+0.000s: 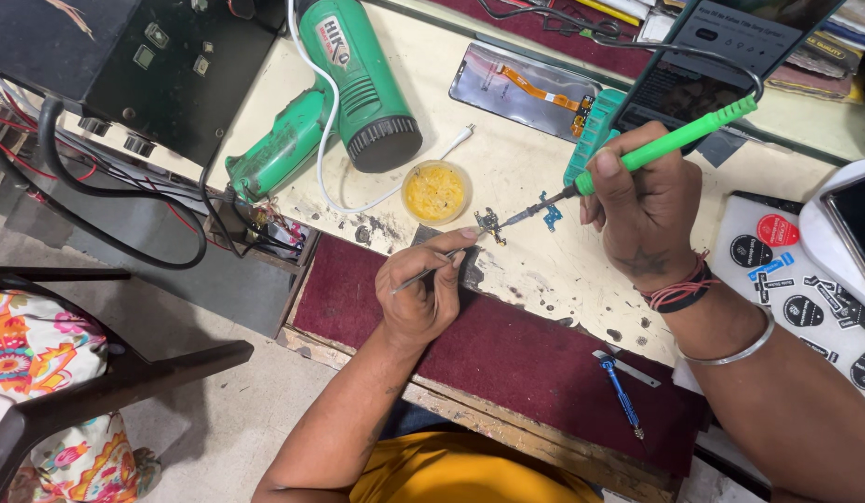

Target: The person uses a soldering iron and tweezers to work on a small circuit board, applying solder to specific points. The person then switches to a larger circuit board and continues soldering.

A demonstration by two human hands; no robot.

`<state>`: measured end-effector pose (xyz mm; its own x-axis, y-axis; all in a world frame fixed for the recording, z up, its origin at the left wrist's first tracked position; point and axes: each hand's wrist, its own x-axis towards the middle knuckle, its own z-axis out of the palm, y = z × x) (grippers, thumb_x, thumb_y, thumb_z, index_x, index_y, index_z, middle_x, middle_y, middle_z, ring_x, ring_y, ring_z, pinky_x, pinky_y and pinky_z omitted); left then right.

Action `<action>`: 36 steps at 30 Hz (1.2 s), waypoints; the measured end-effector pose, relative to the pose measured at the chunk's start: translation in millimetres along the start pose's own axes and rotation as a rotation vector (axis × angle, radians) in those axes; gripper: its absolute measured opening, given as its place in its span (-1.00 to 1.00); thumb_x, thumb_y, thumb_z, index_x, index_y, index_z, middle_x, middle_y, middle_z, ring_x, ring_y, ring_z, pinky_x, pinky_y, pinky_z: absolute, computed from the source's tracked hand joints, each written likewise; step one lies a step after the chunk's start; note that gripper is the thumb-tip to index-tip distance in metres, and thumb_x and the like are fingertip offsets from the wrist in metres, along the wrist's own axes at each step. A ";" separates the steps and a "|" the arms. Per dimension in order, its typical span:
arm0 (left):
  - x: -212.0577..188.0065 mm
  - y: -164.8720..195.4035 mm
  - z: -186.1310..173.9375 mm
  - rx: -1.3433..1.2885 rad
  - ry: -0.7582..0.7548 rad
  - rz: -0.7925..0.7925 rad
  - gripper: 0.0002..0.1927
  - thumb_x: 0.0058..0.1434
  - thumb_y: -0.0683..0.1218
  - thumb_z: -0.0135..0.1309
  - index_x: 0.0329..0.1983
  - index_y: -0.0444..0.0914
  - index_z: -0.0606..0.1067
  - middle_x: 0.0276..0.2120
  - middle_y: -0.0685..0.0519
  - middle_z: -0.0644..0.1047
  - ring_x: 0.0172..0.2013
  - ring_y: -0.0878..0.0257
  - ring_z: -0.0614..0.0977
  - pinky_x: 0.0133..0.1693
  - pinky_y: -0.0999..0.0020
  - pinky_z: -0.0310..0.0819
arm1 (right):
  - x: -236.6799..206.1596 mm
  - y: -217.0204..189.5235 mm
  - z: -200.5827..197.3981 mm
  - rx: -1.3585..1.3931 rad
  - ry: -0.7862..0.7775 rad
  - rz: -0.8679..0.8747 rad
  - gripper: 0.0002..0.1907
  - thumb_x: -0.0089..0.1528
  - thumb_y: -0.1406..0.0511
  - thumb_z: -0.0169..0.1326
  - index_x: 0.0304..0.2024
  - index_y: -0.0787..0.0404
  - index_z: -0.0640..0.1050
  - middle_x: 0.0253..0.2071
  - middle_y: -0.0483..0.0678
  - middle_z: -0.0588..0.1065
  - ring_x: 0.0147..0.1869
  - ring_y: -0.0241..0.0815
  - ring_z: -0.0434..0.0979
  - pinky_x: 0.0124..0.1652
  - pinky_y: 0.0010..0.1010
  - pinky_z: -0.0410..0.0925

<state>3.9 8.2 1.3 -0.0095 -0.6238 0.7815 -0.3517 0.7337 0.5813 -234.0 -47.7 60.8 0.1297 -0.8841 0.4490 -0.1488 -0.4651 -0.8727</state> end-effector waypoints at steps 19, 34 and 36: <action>2.2 -0.8 -0.8 -0.039 -0.007 -0.004 -0.78 0.43 -0.26 0.04 -0.09 -0.24 0.22 -0.16 -0.17 0.67 -0.11 0.09 0.77 -0.17 0.38 0.66 | 0.8 0.2 -0.6 -0.008 -0.010 0.012 -0.75 0.57 0.23 0.00 -0.11 0.28 0.39 -0.51 -0.07 0.45 -0.55 -0.40 0.45 -0.54 -0.61 0.30; 4.4 -0.7 -2.0 -0.025 -0.036 0.006 -0.74 0.40 -0.30 0.06 -0.09 -0.22 0.21 -0.17 -0.14 0.67 -0.12 0.10 0.77 -0.22 0.38 0.67 | 1.3 0.8 0.8 -0.006 -0.020 0.019 -0.74 0.57 0.22 -0.01 -0.13 0.28 0.38 -0.51 -0.07 0.45 -0.56 -0.40 0.44 -0.55 -0.61 0.31; 4.2 -1.0 -1.7 -0.020 -0.038 0.004 -0.75 0.41 -0.29 0.05 -0.09 -0.22 0.21 -0.17 -0.14 0.67 -0.13 0.11 0.78 -0.23 0.38 0.67 | 1.5 0.6 1.2 0.005 -0.024 0.020 -0.74 0.57 0.21 -0.01 -0.14 0.27 0.38 -0.51 -0.07 0.44 -0.56 -0.41 0.43 -0.54 -0.61 0.32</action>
<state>5.8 5.4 4.3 -0.0464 -0.6302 0.7751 -0.3330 0.7413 0.5828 -232.8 -49.2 60.7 0.1505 -0.8916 0.4271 -0.1468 -0.4474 -0.8822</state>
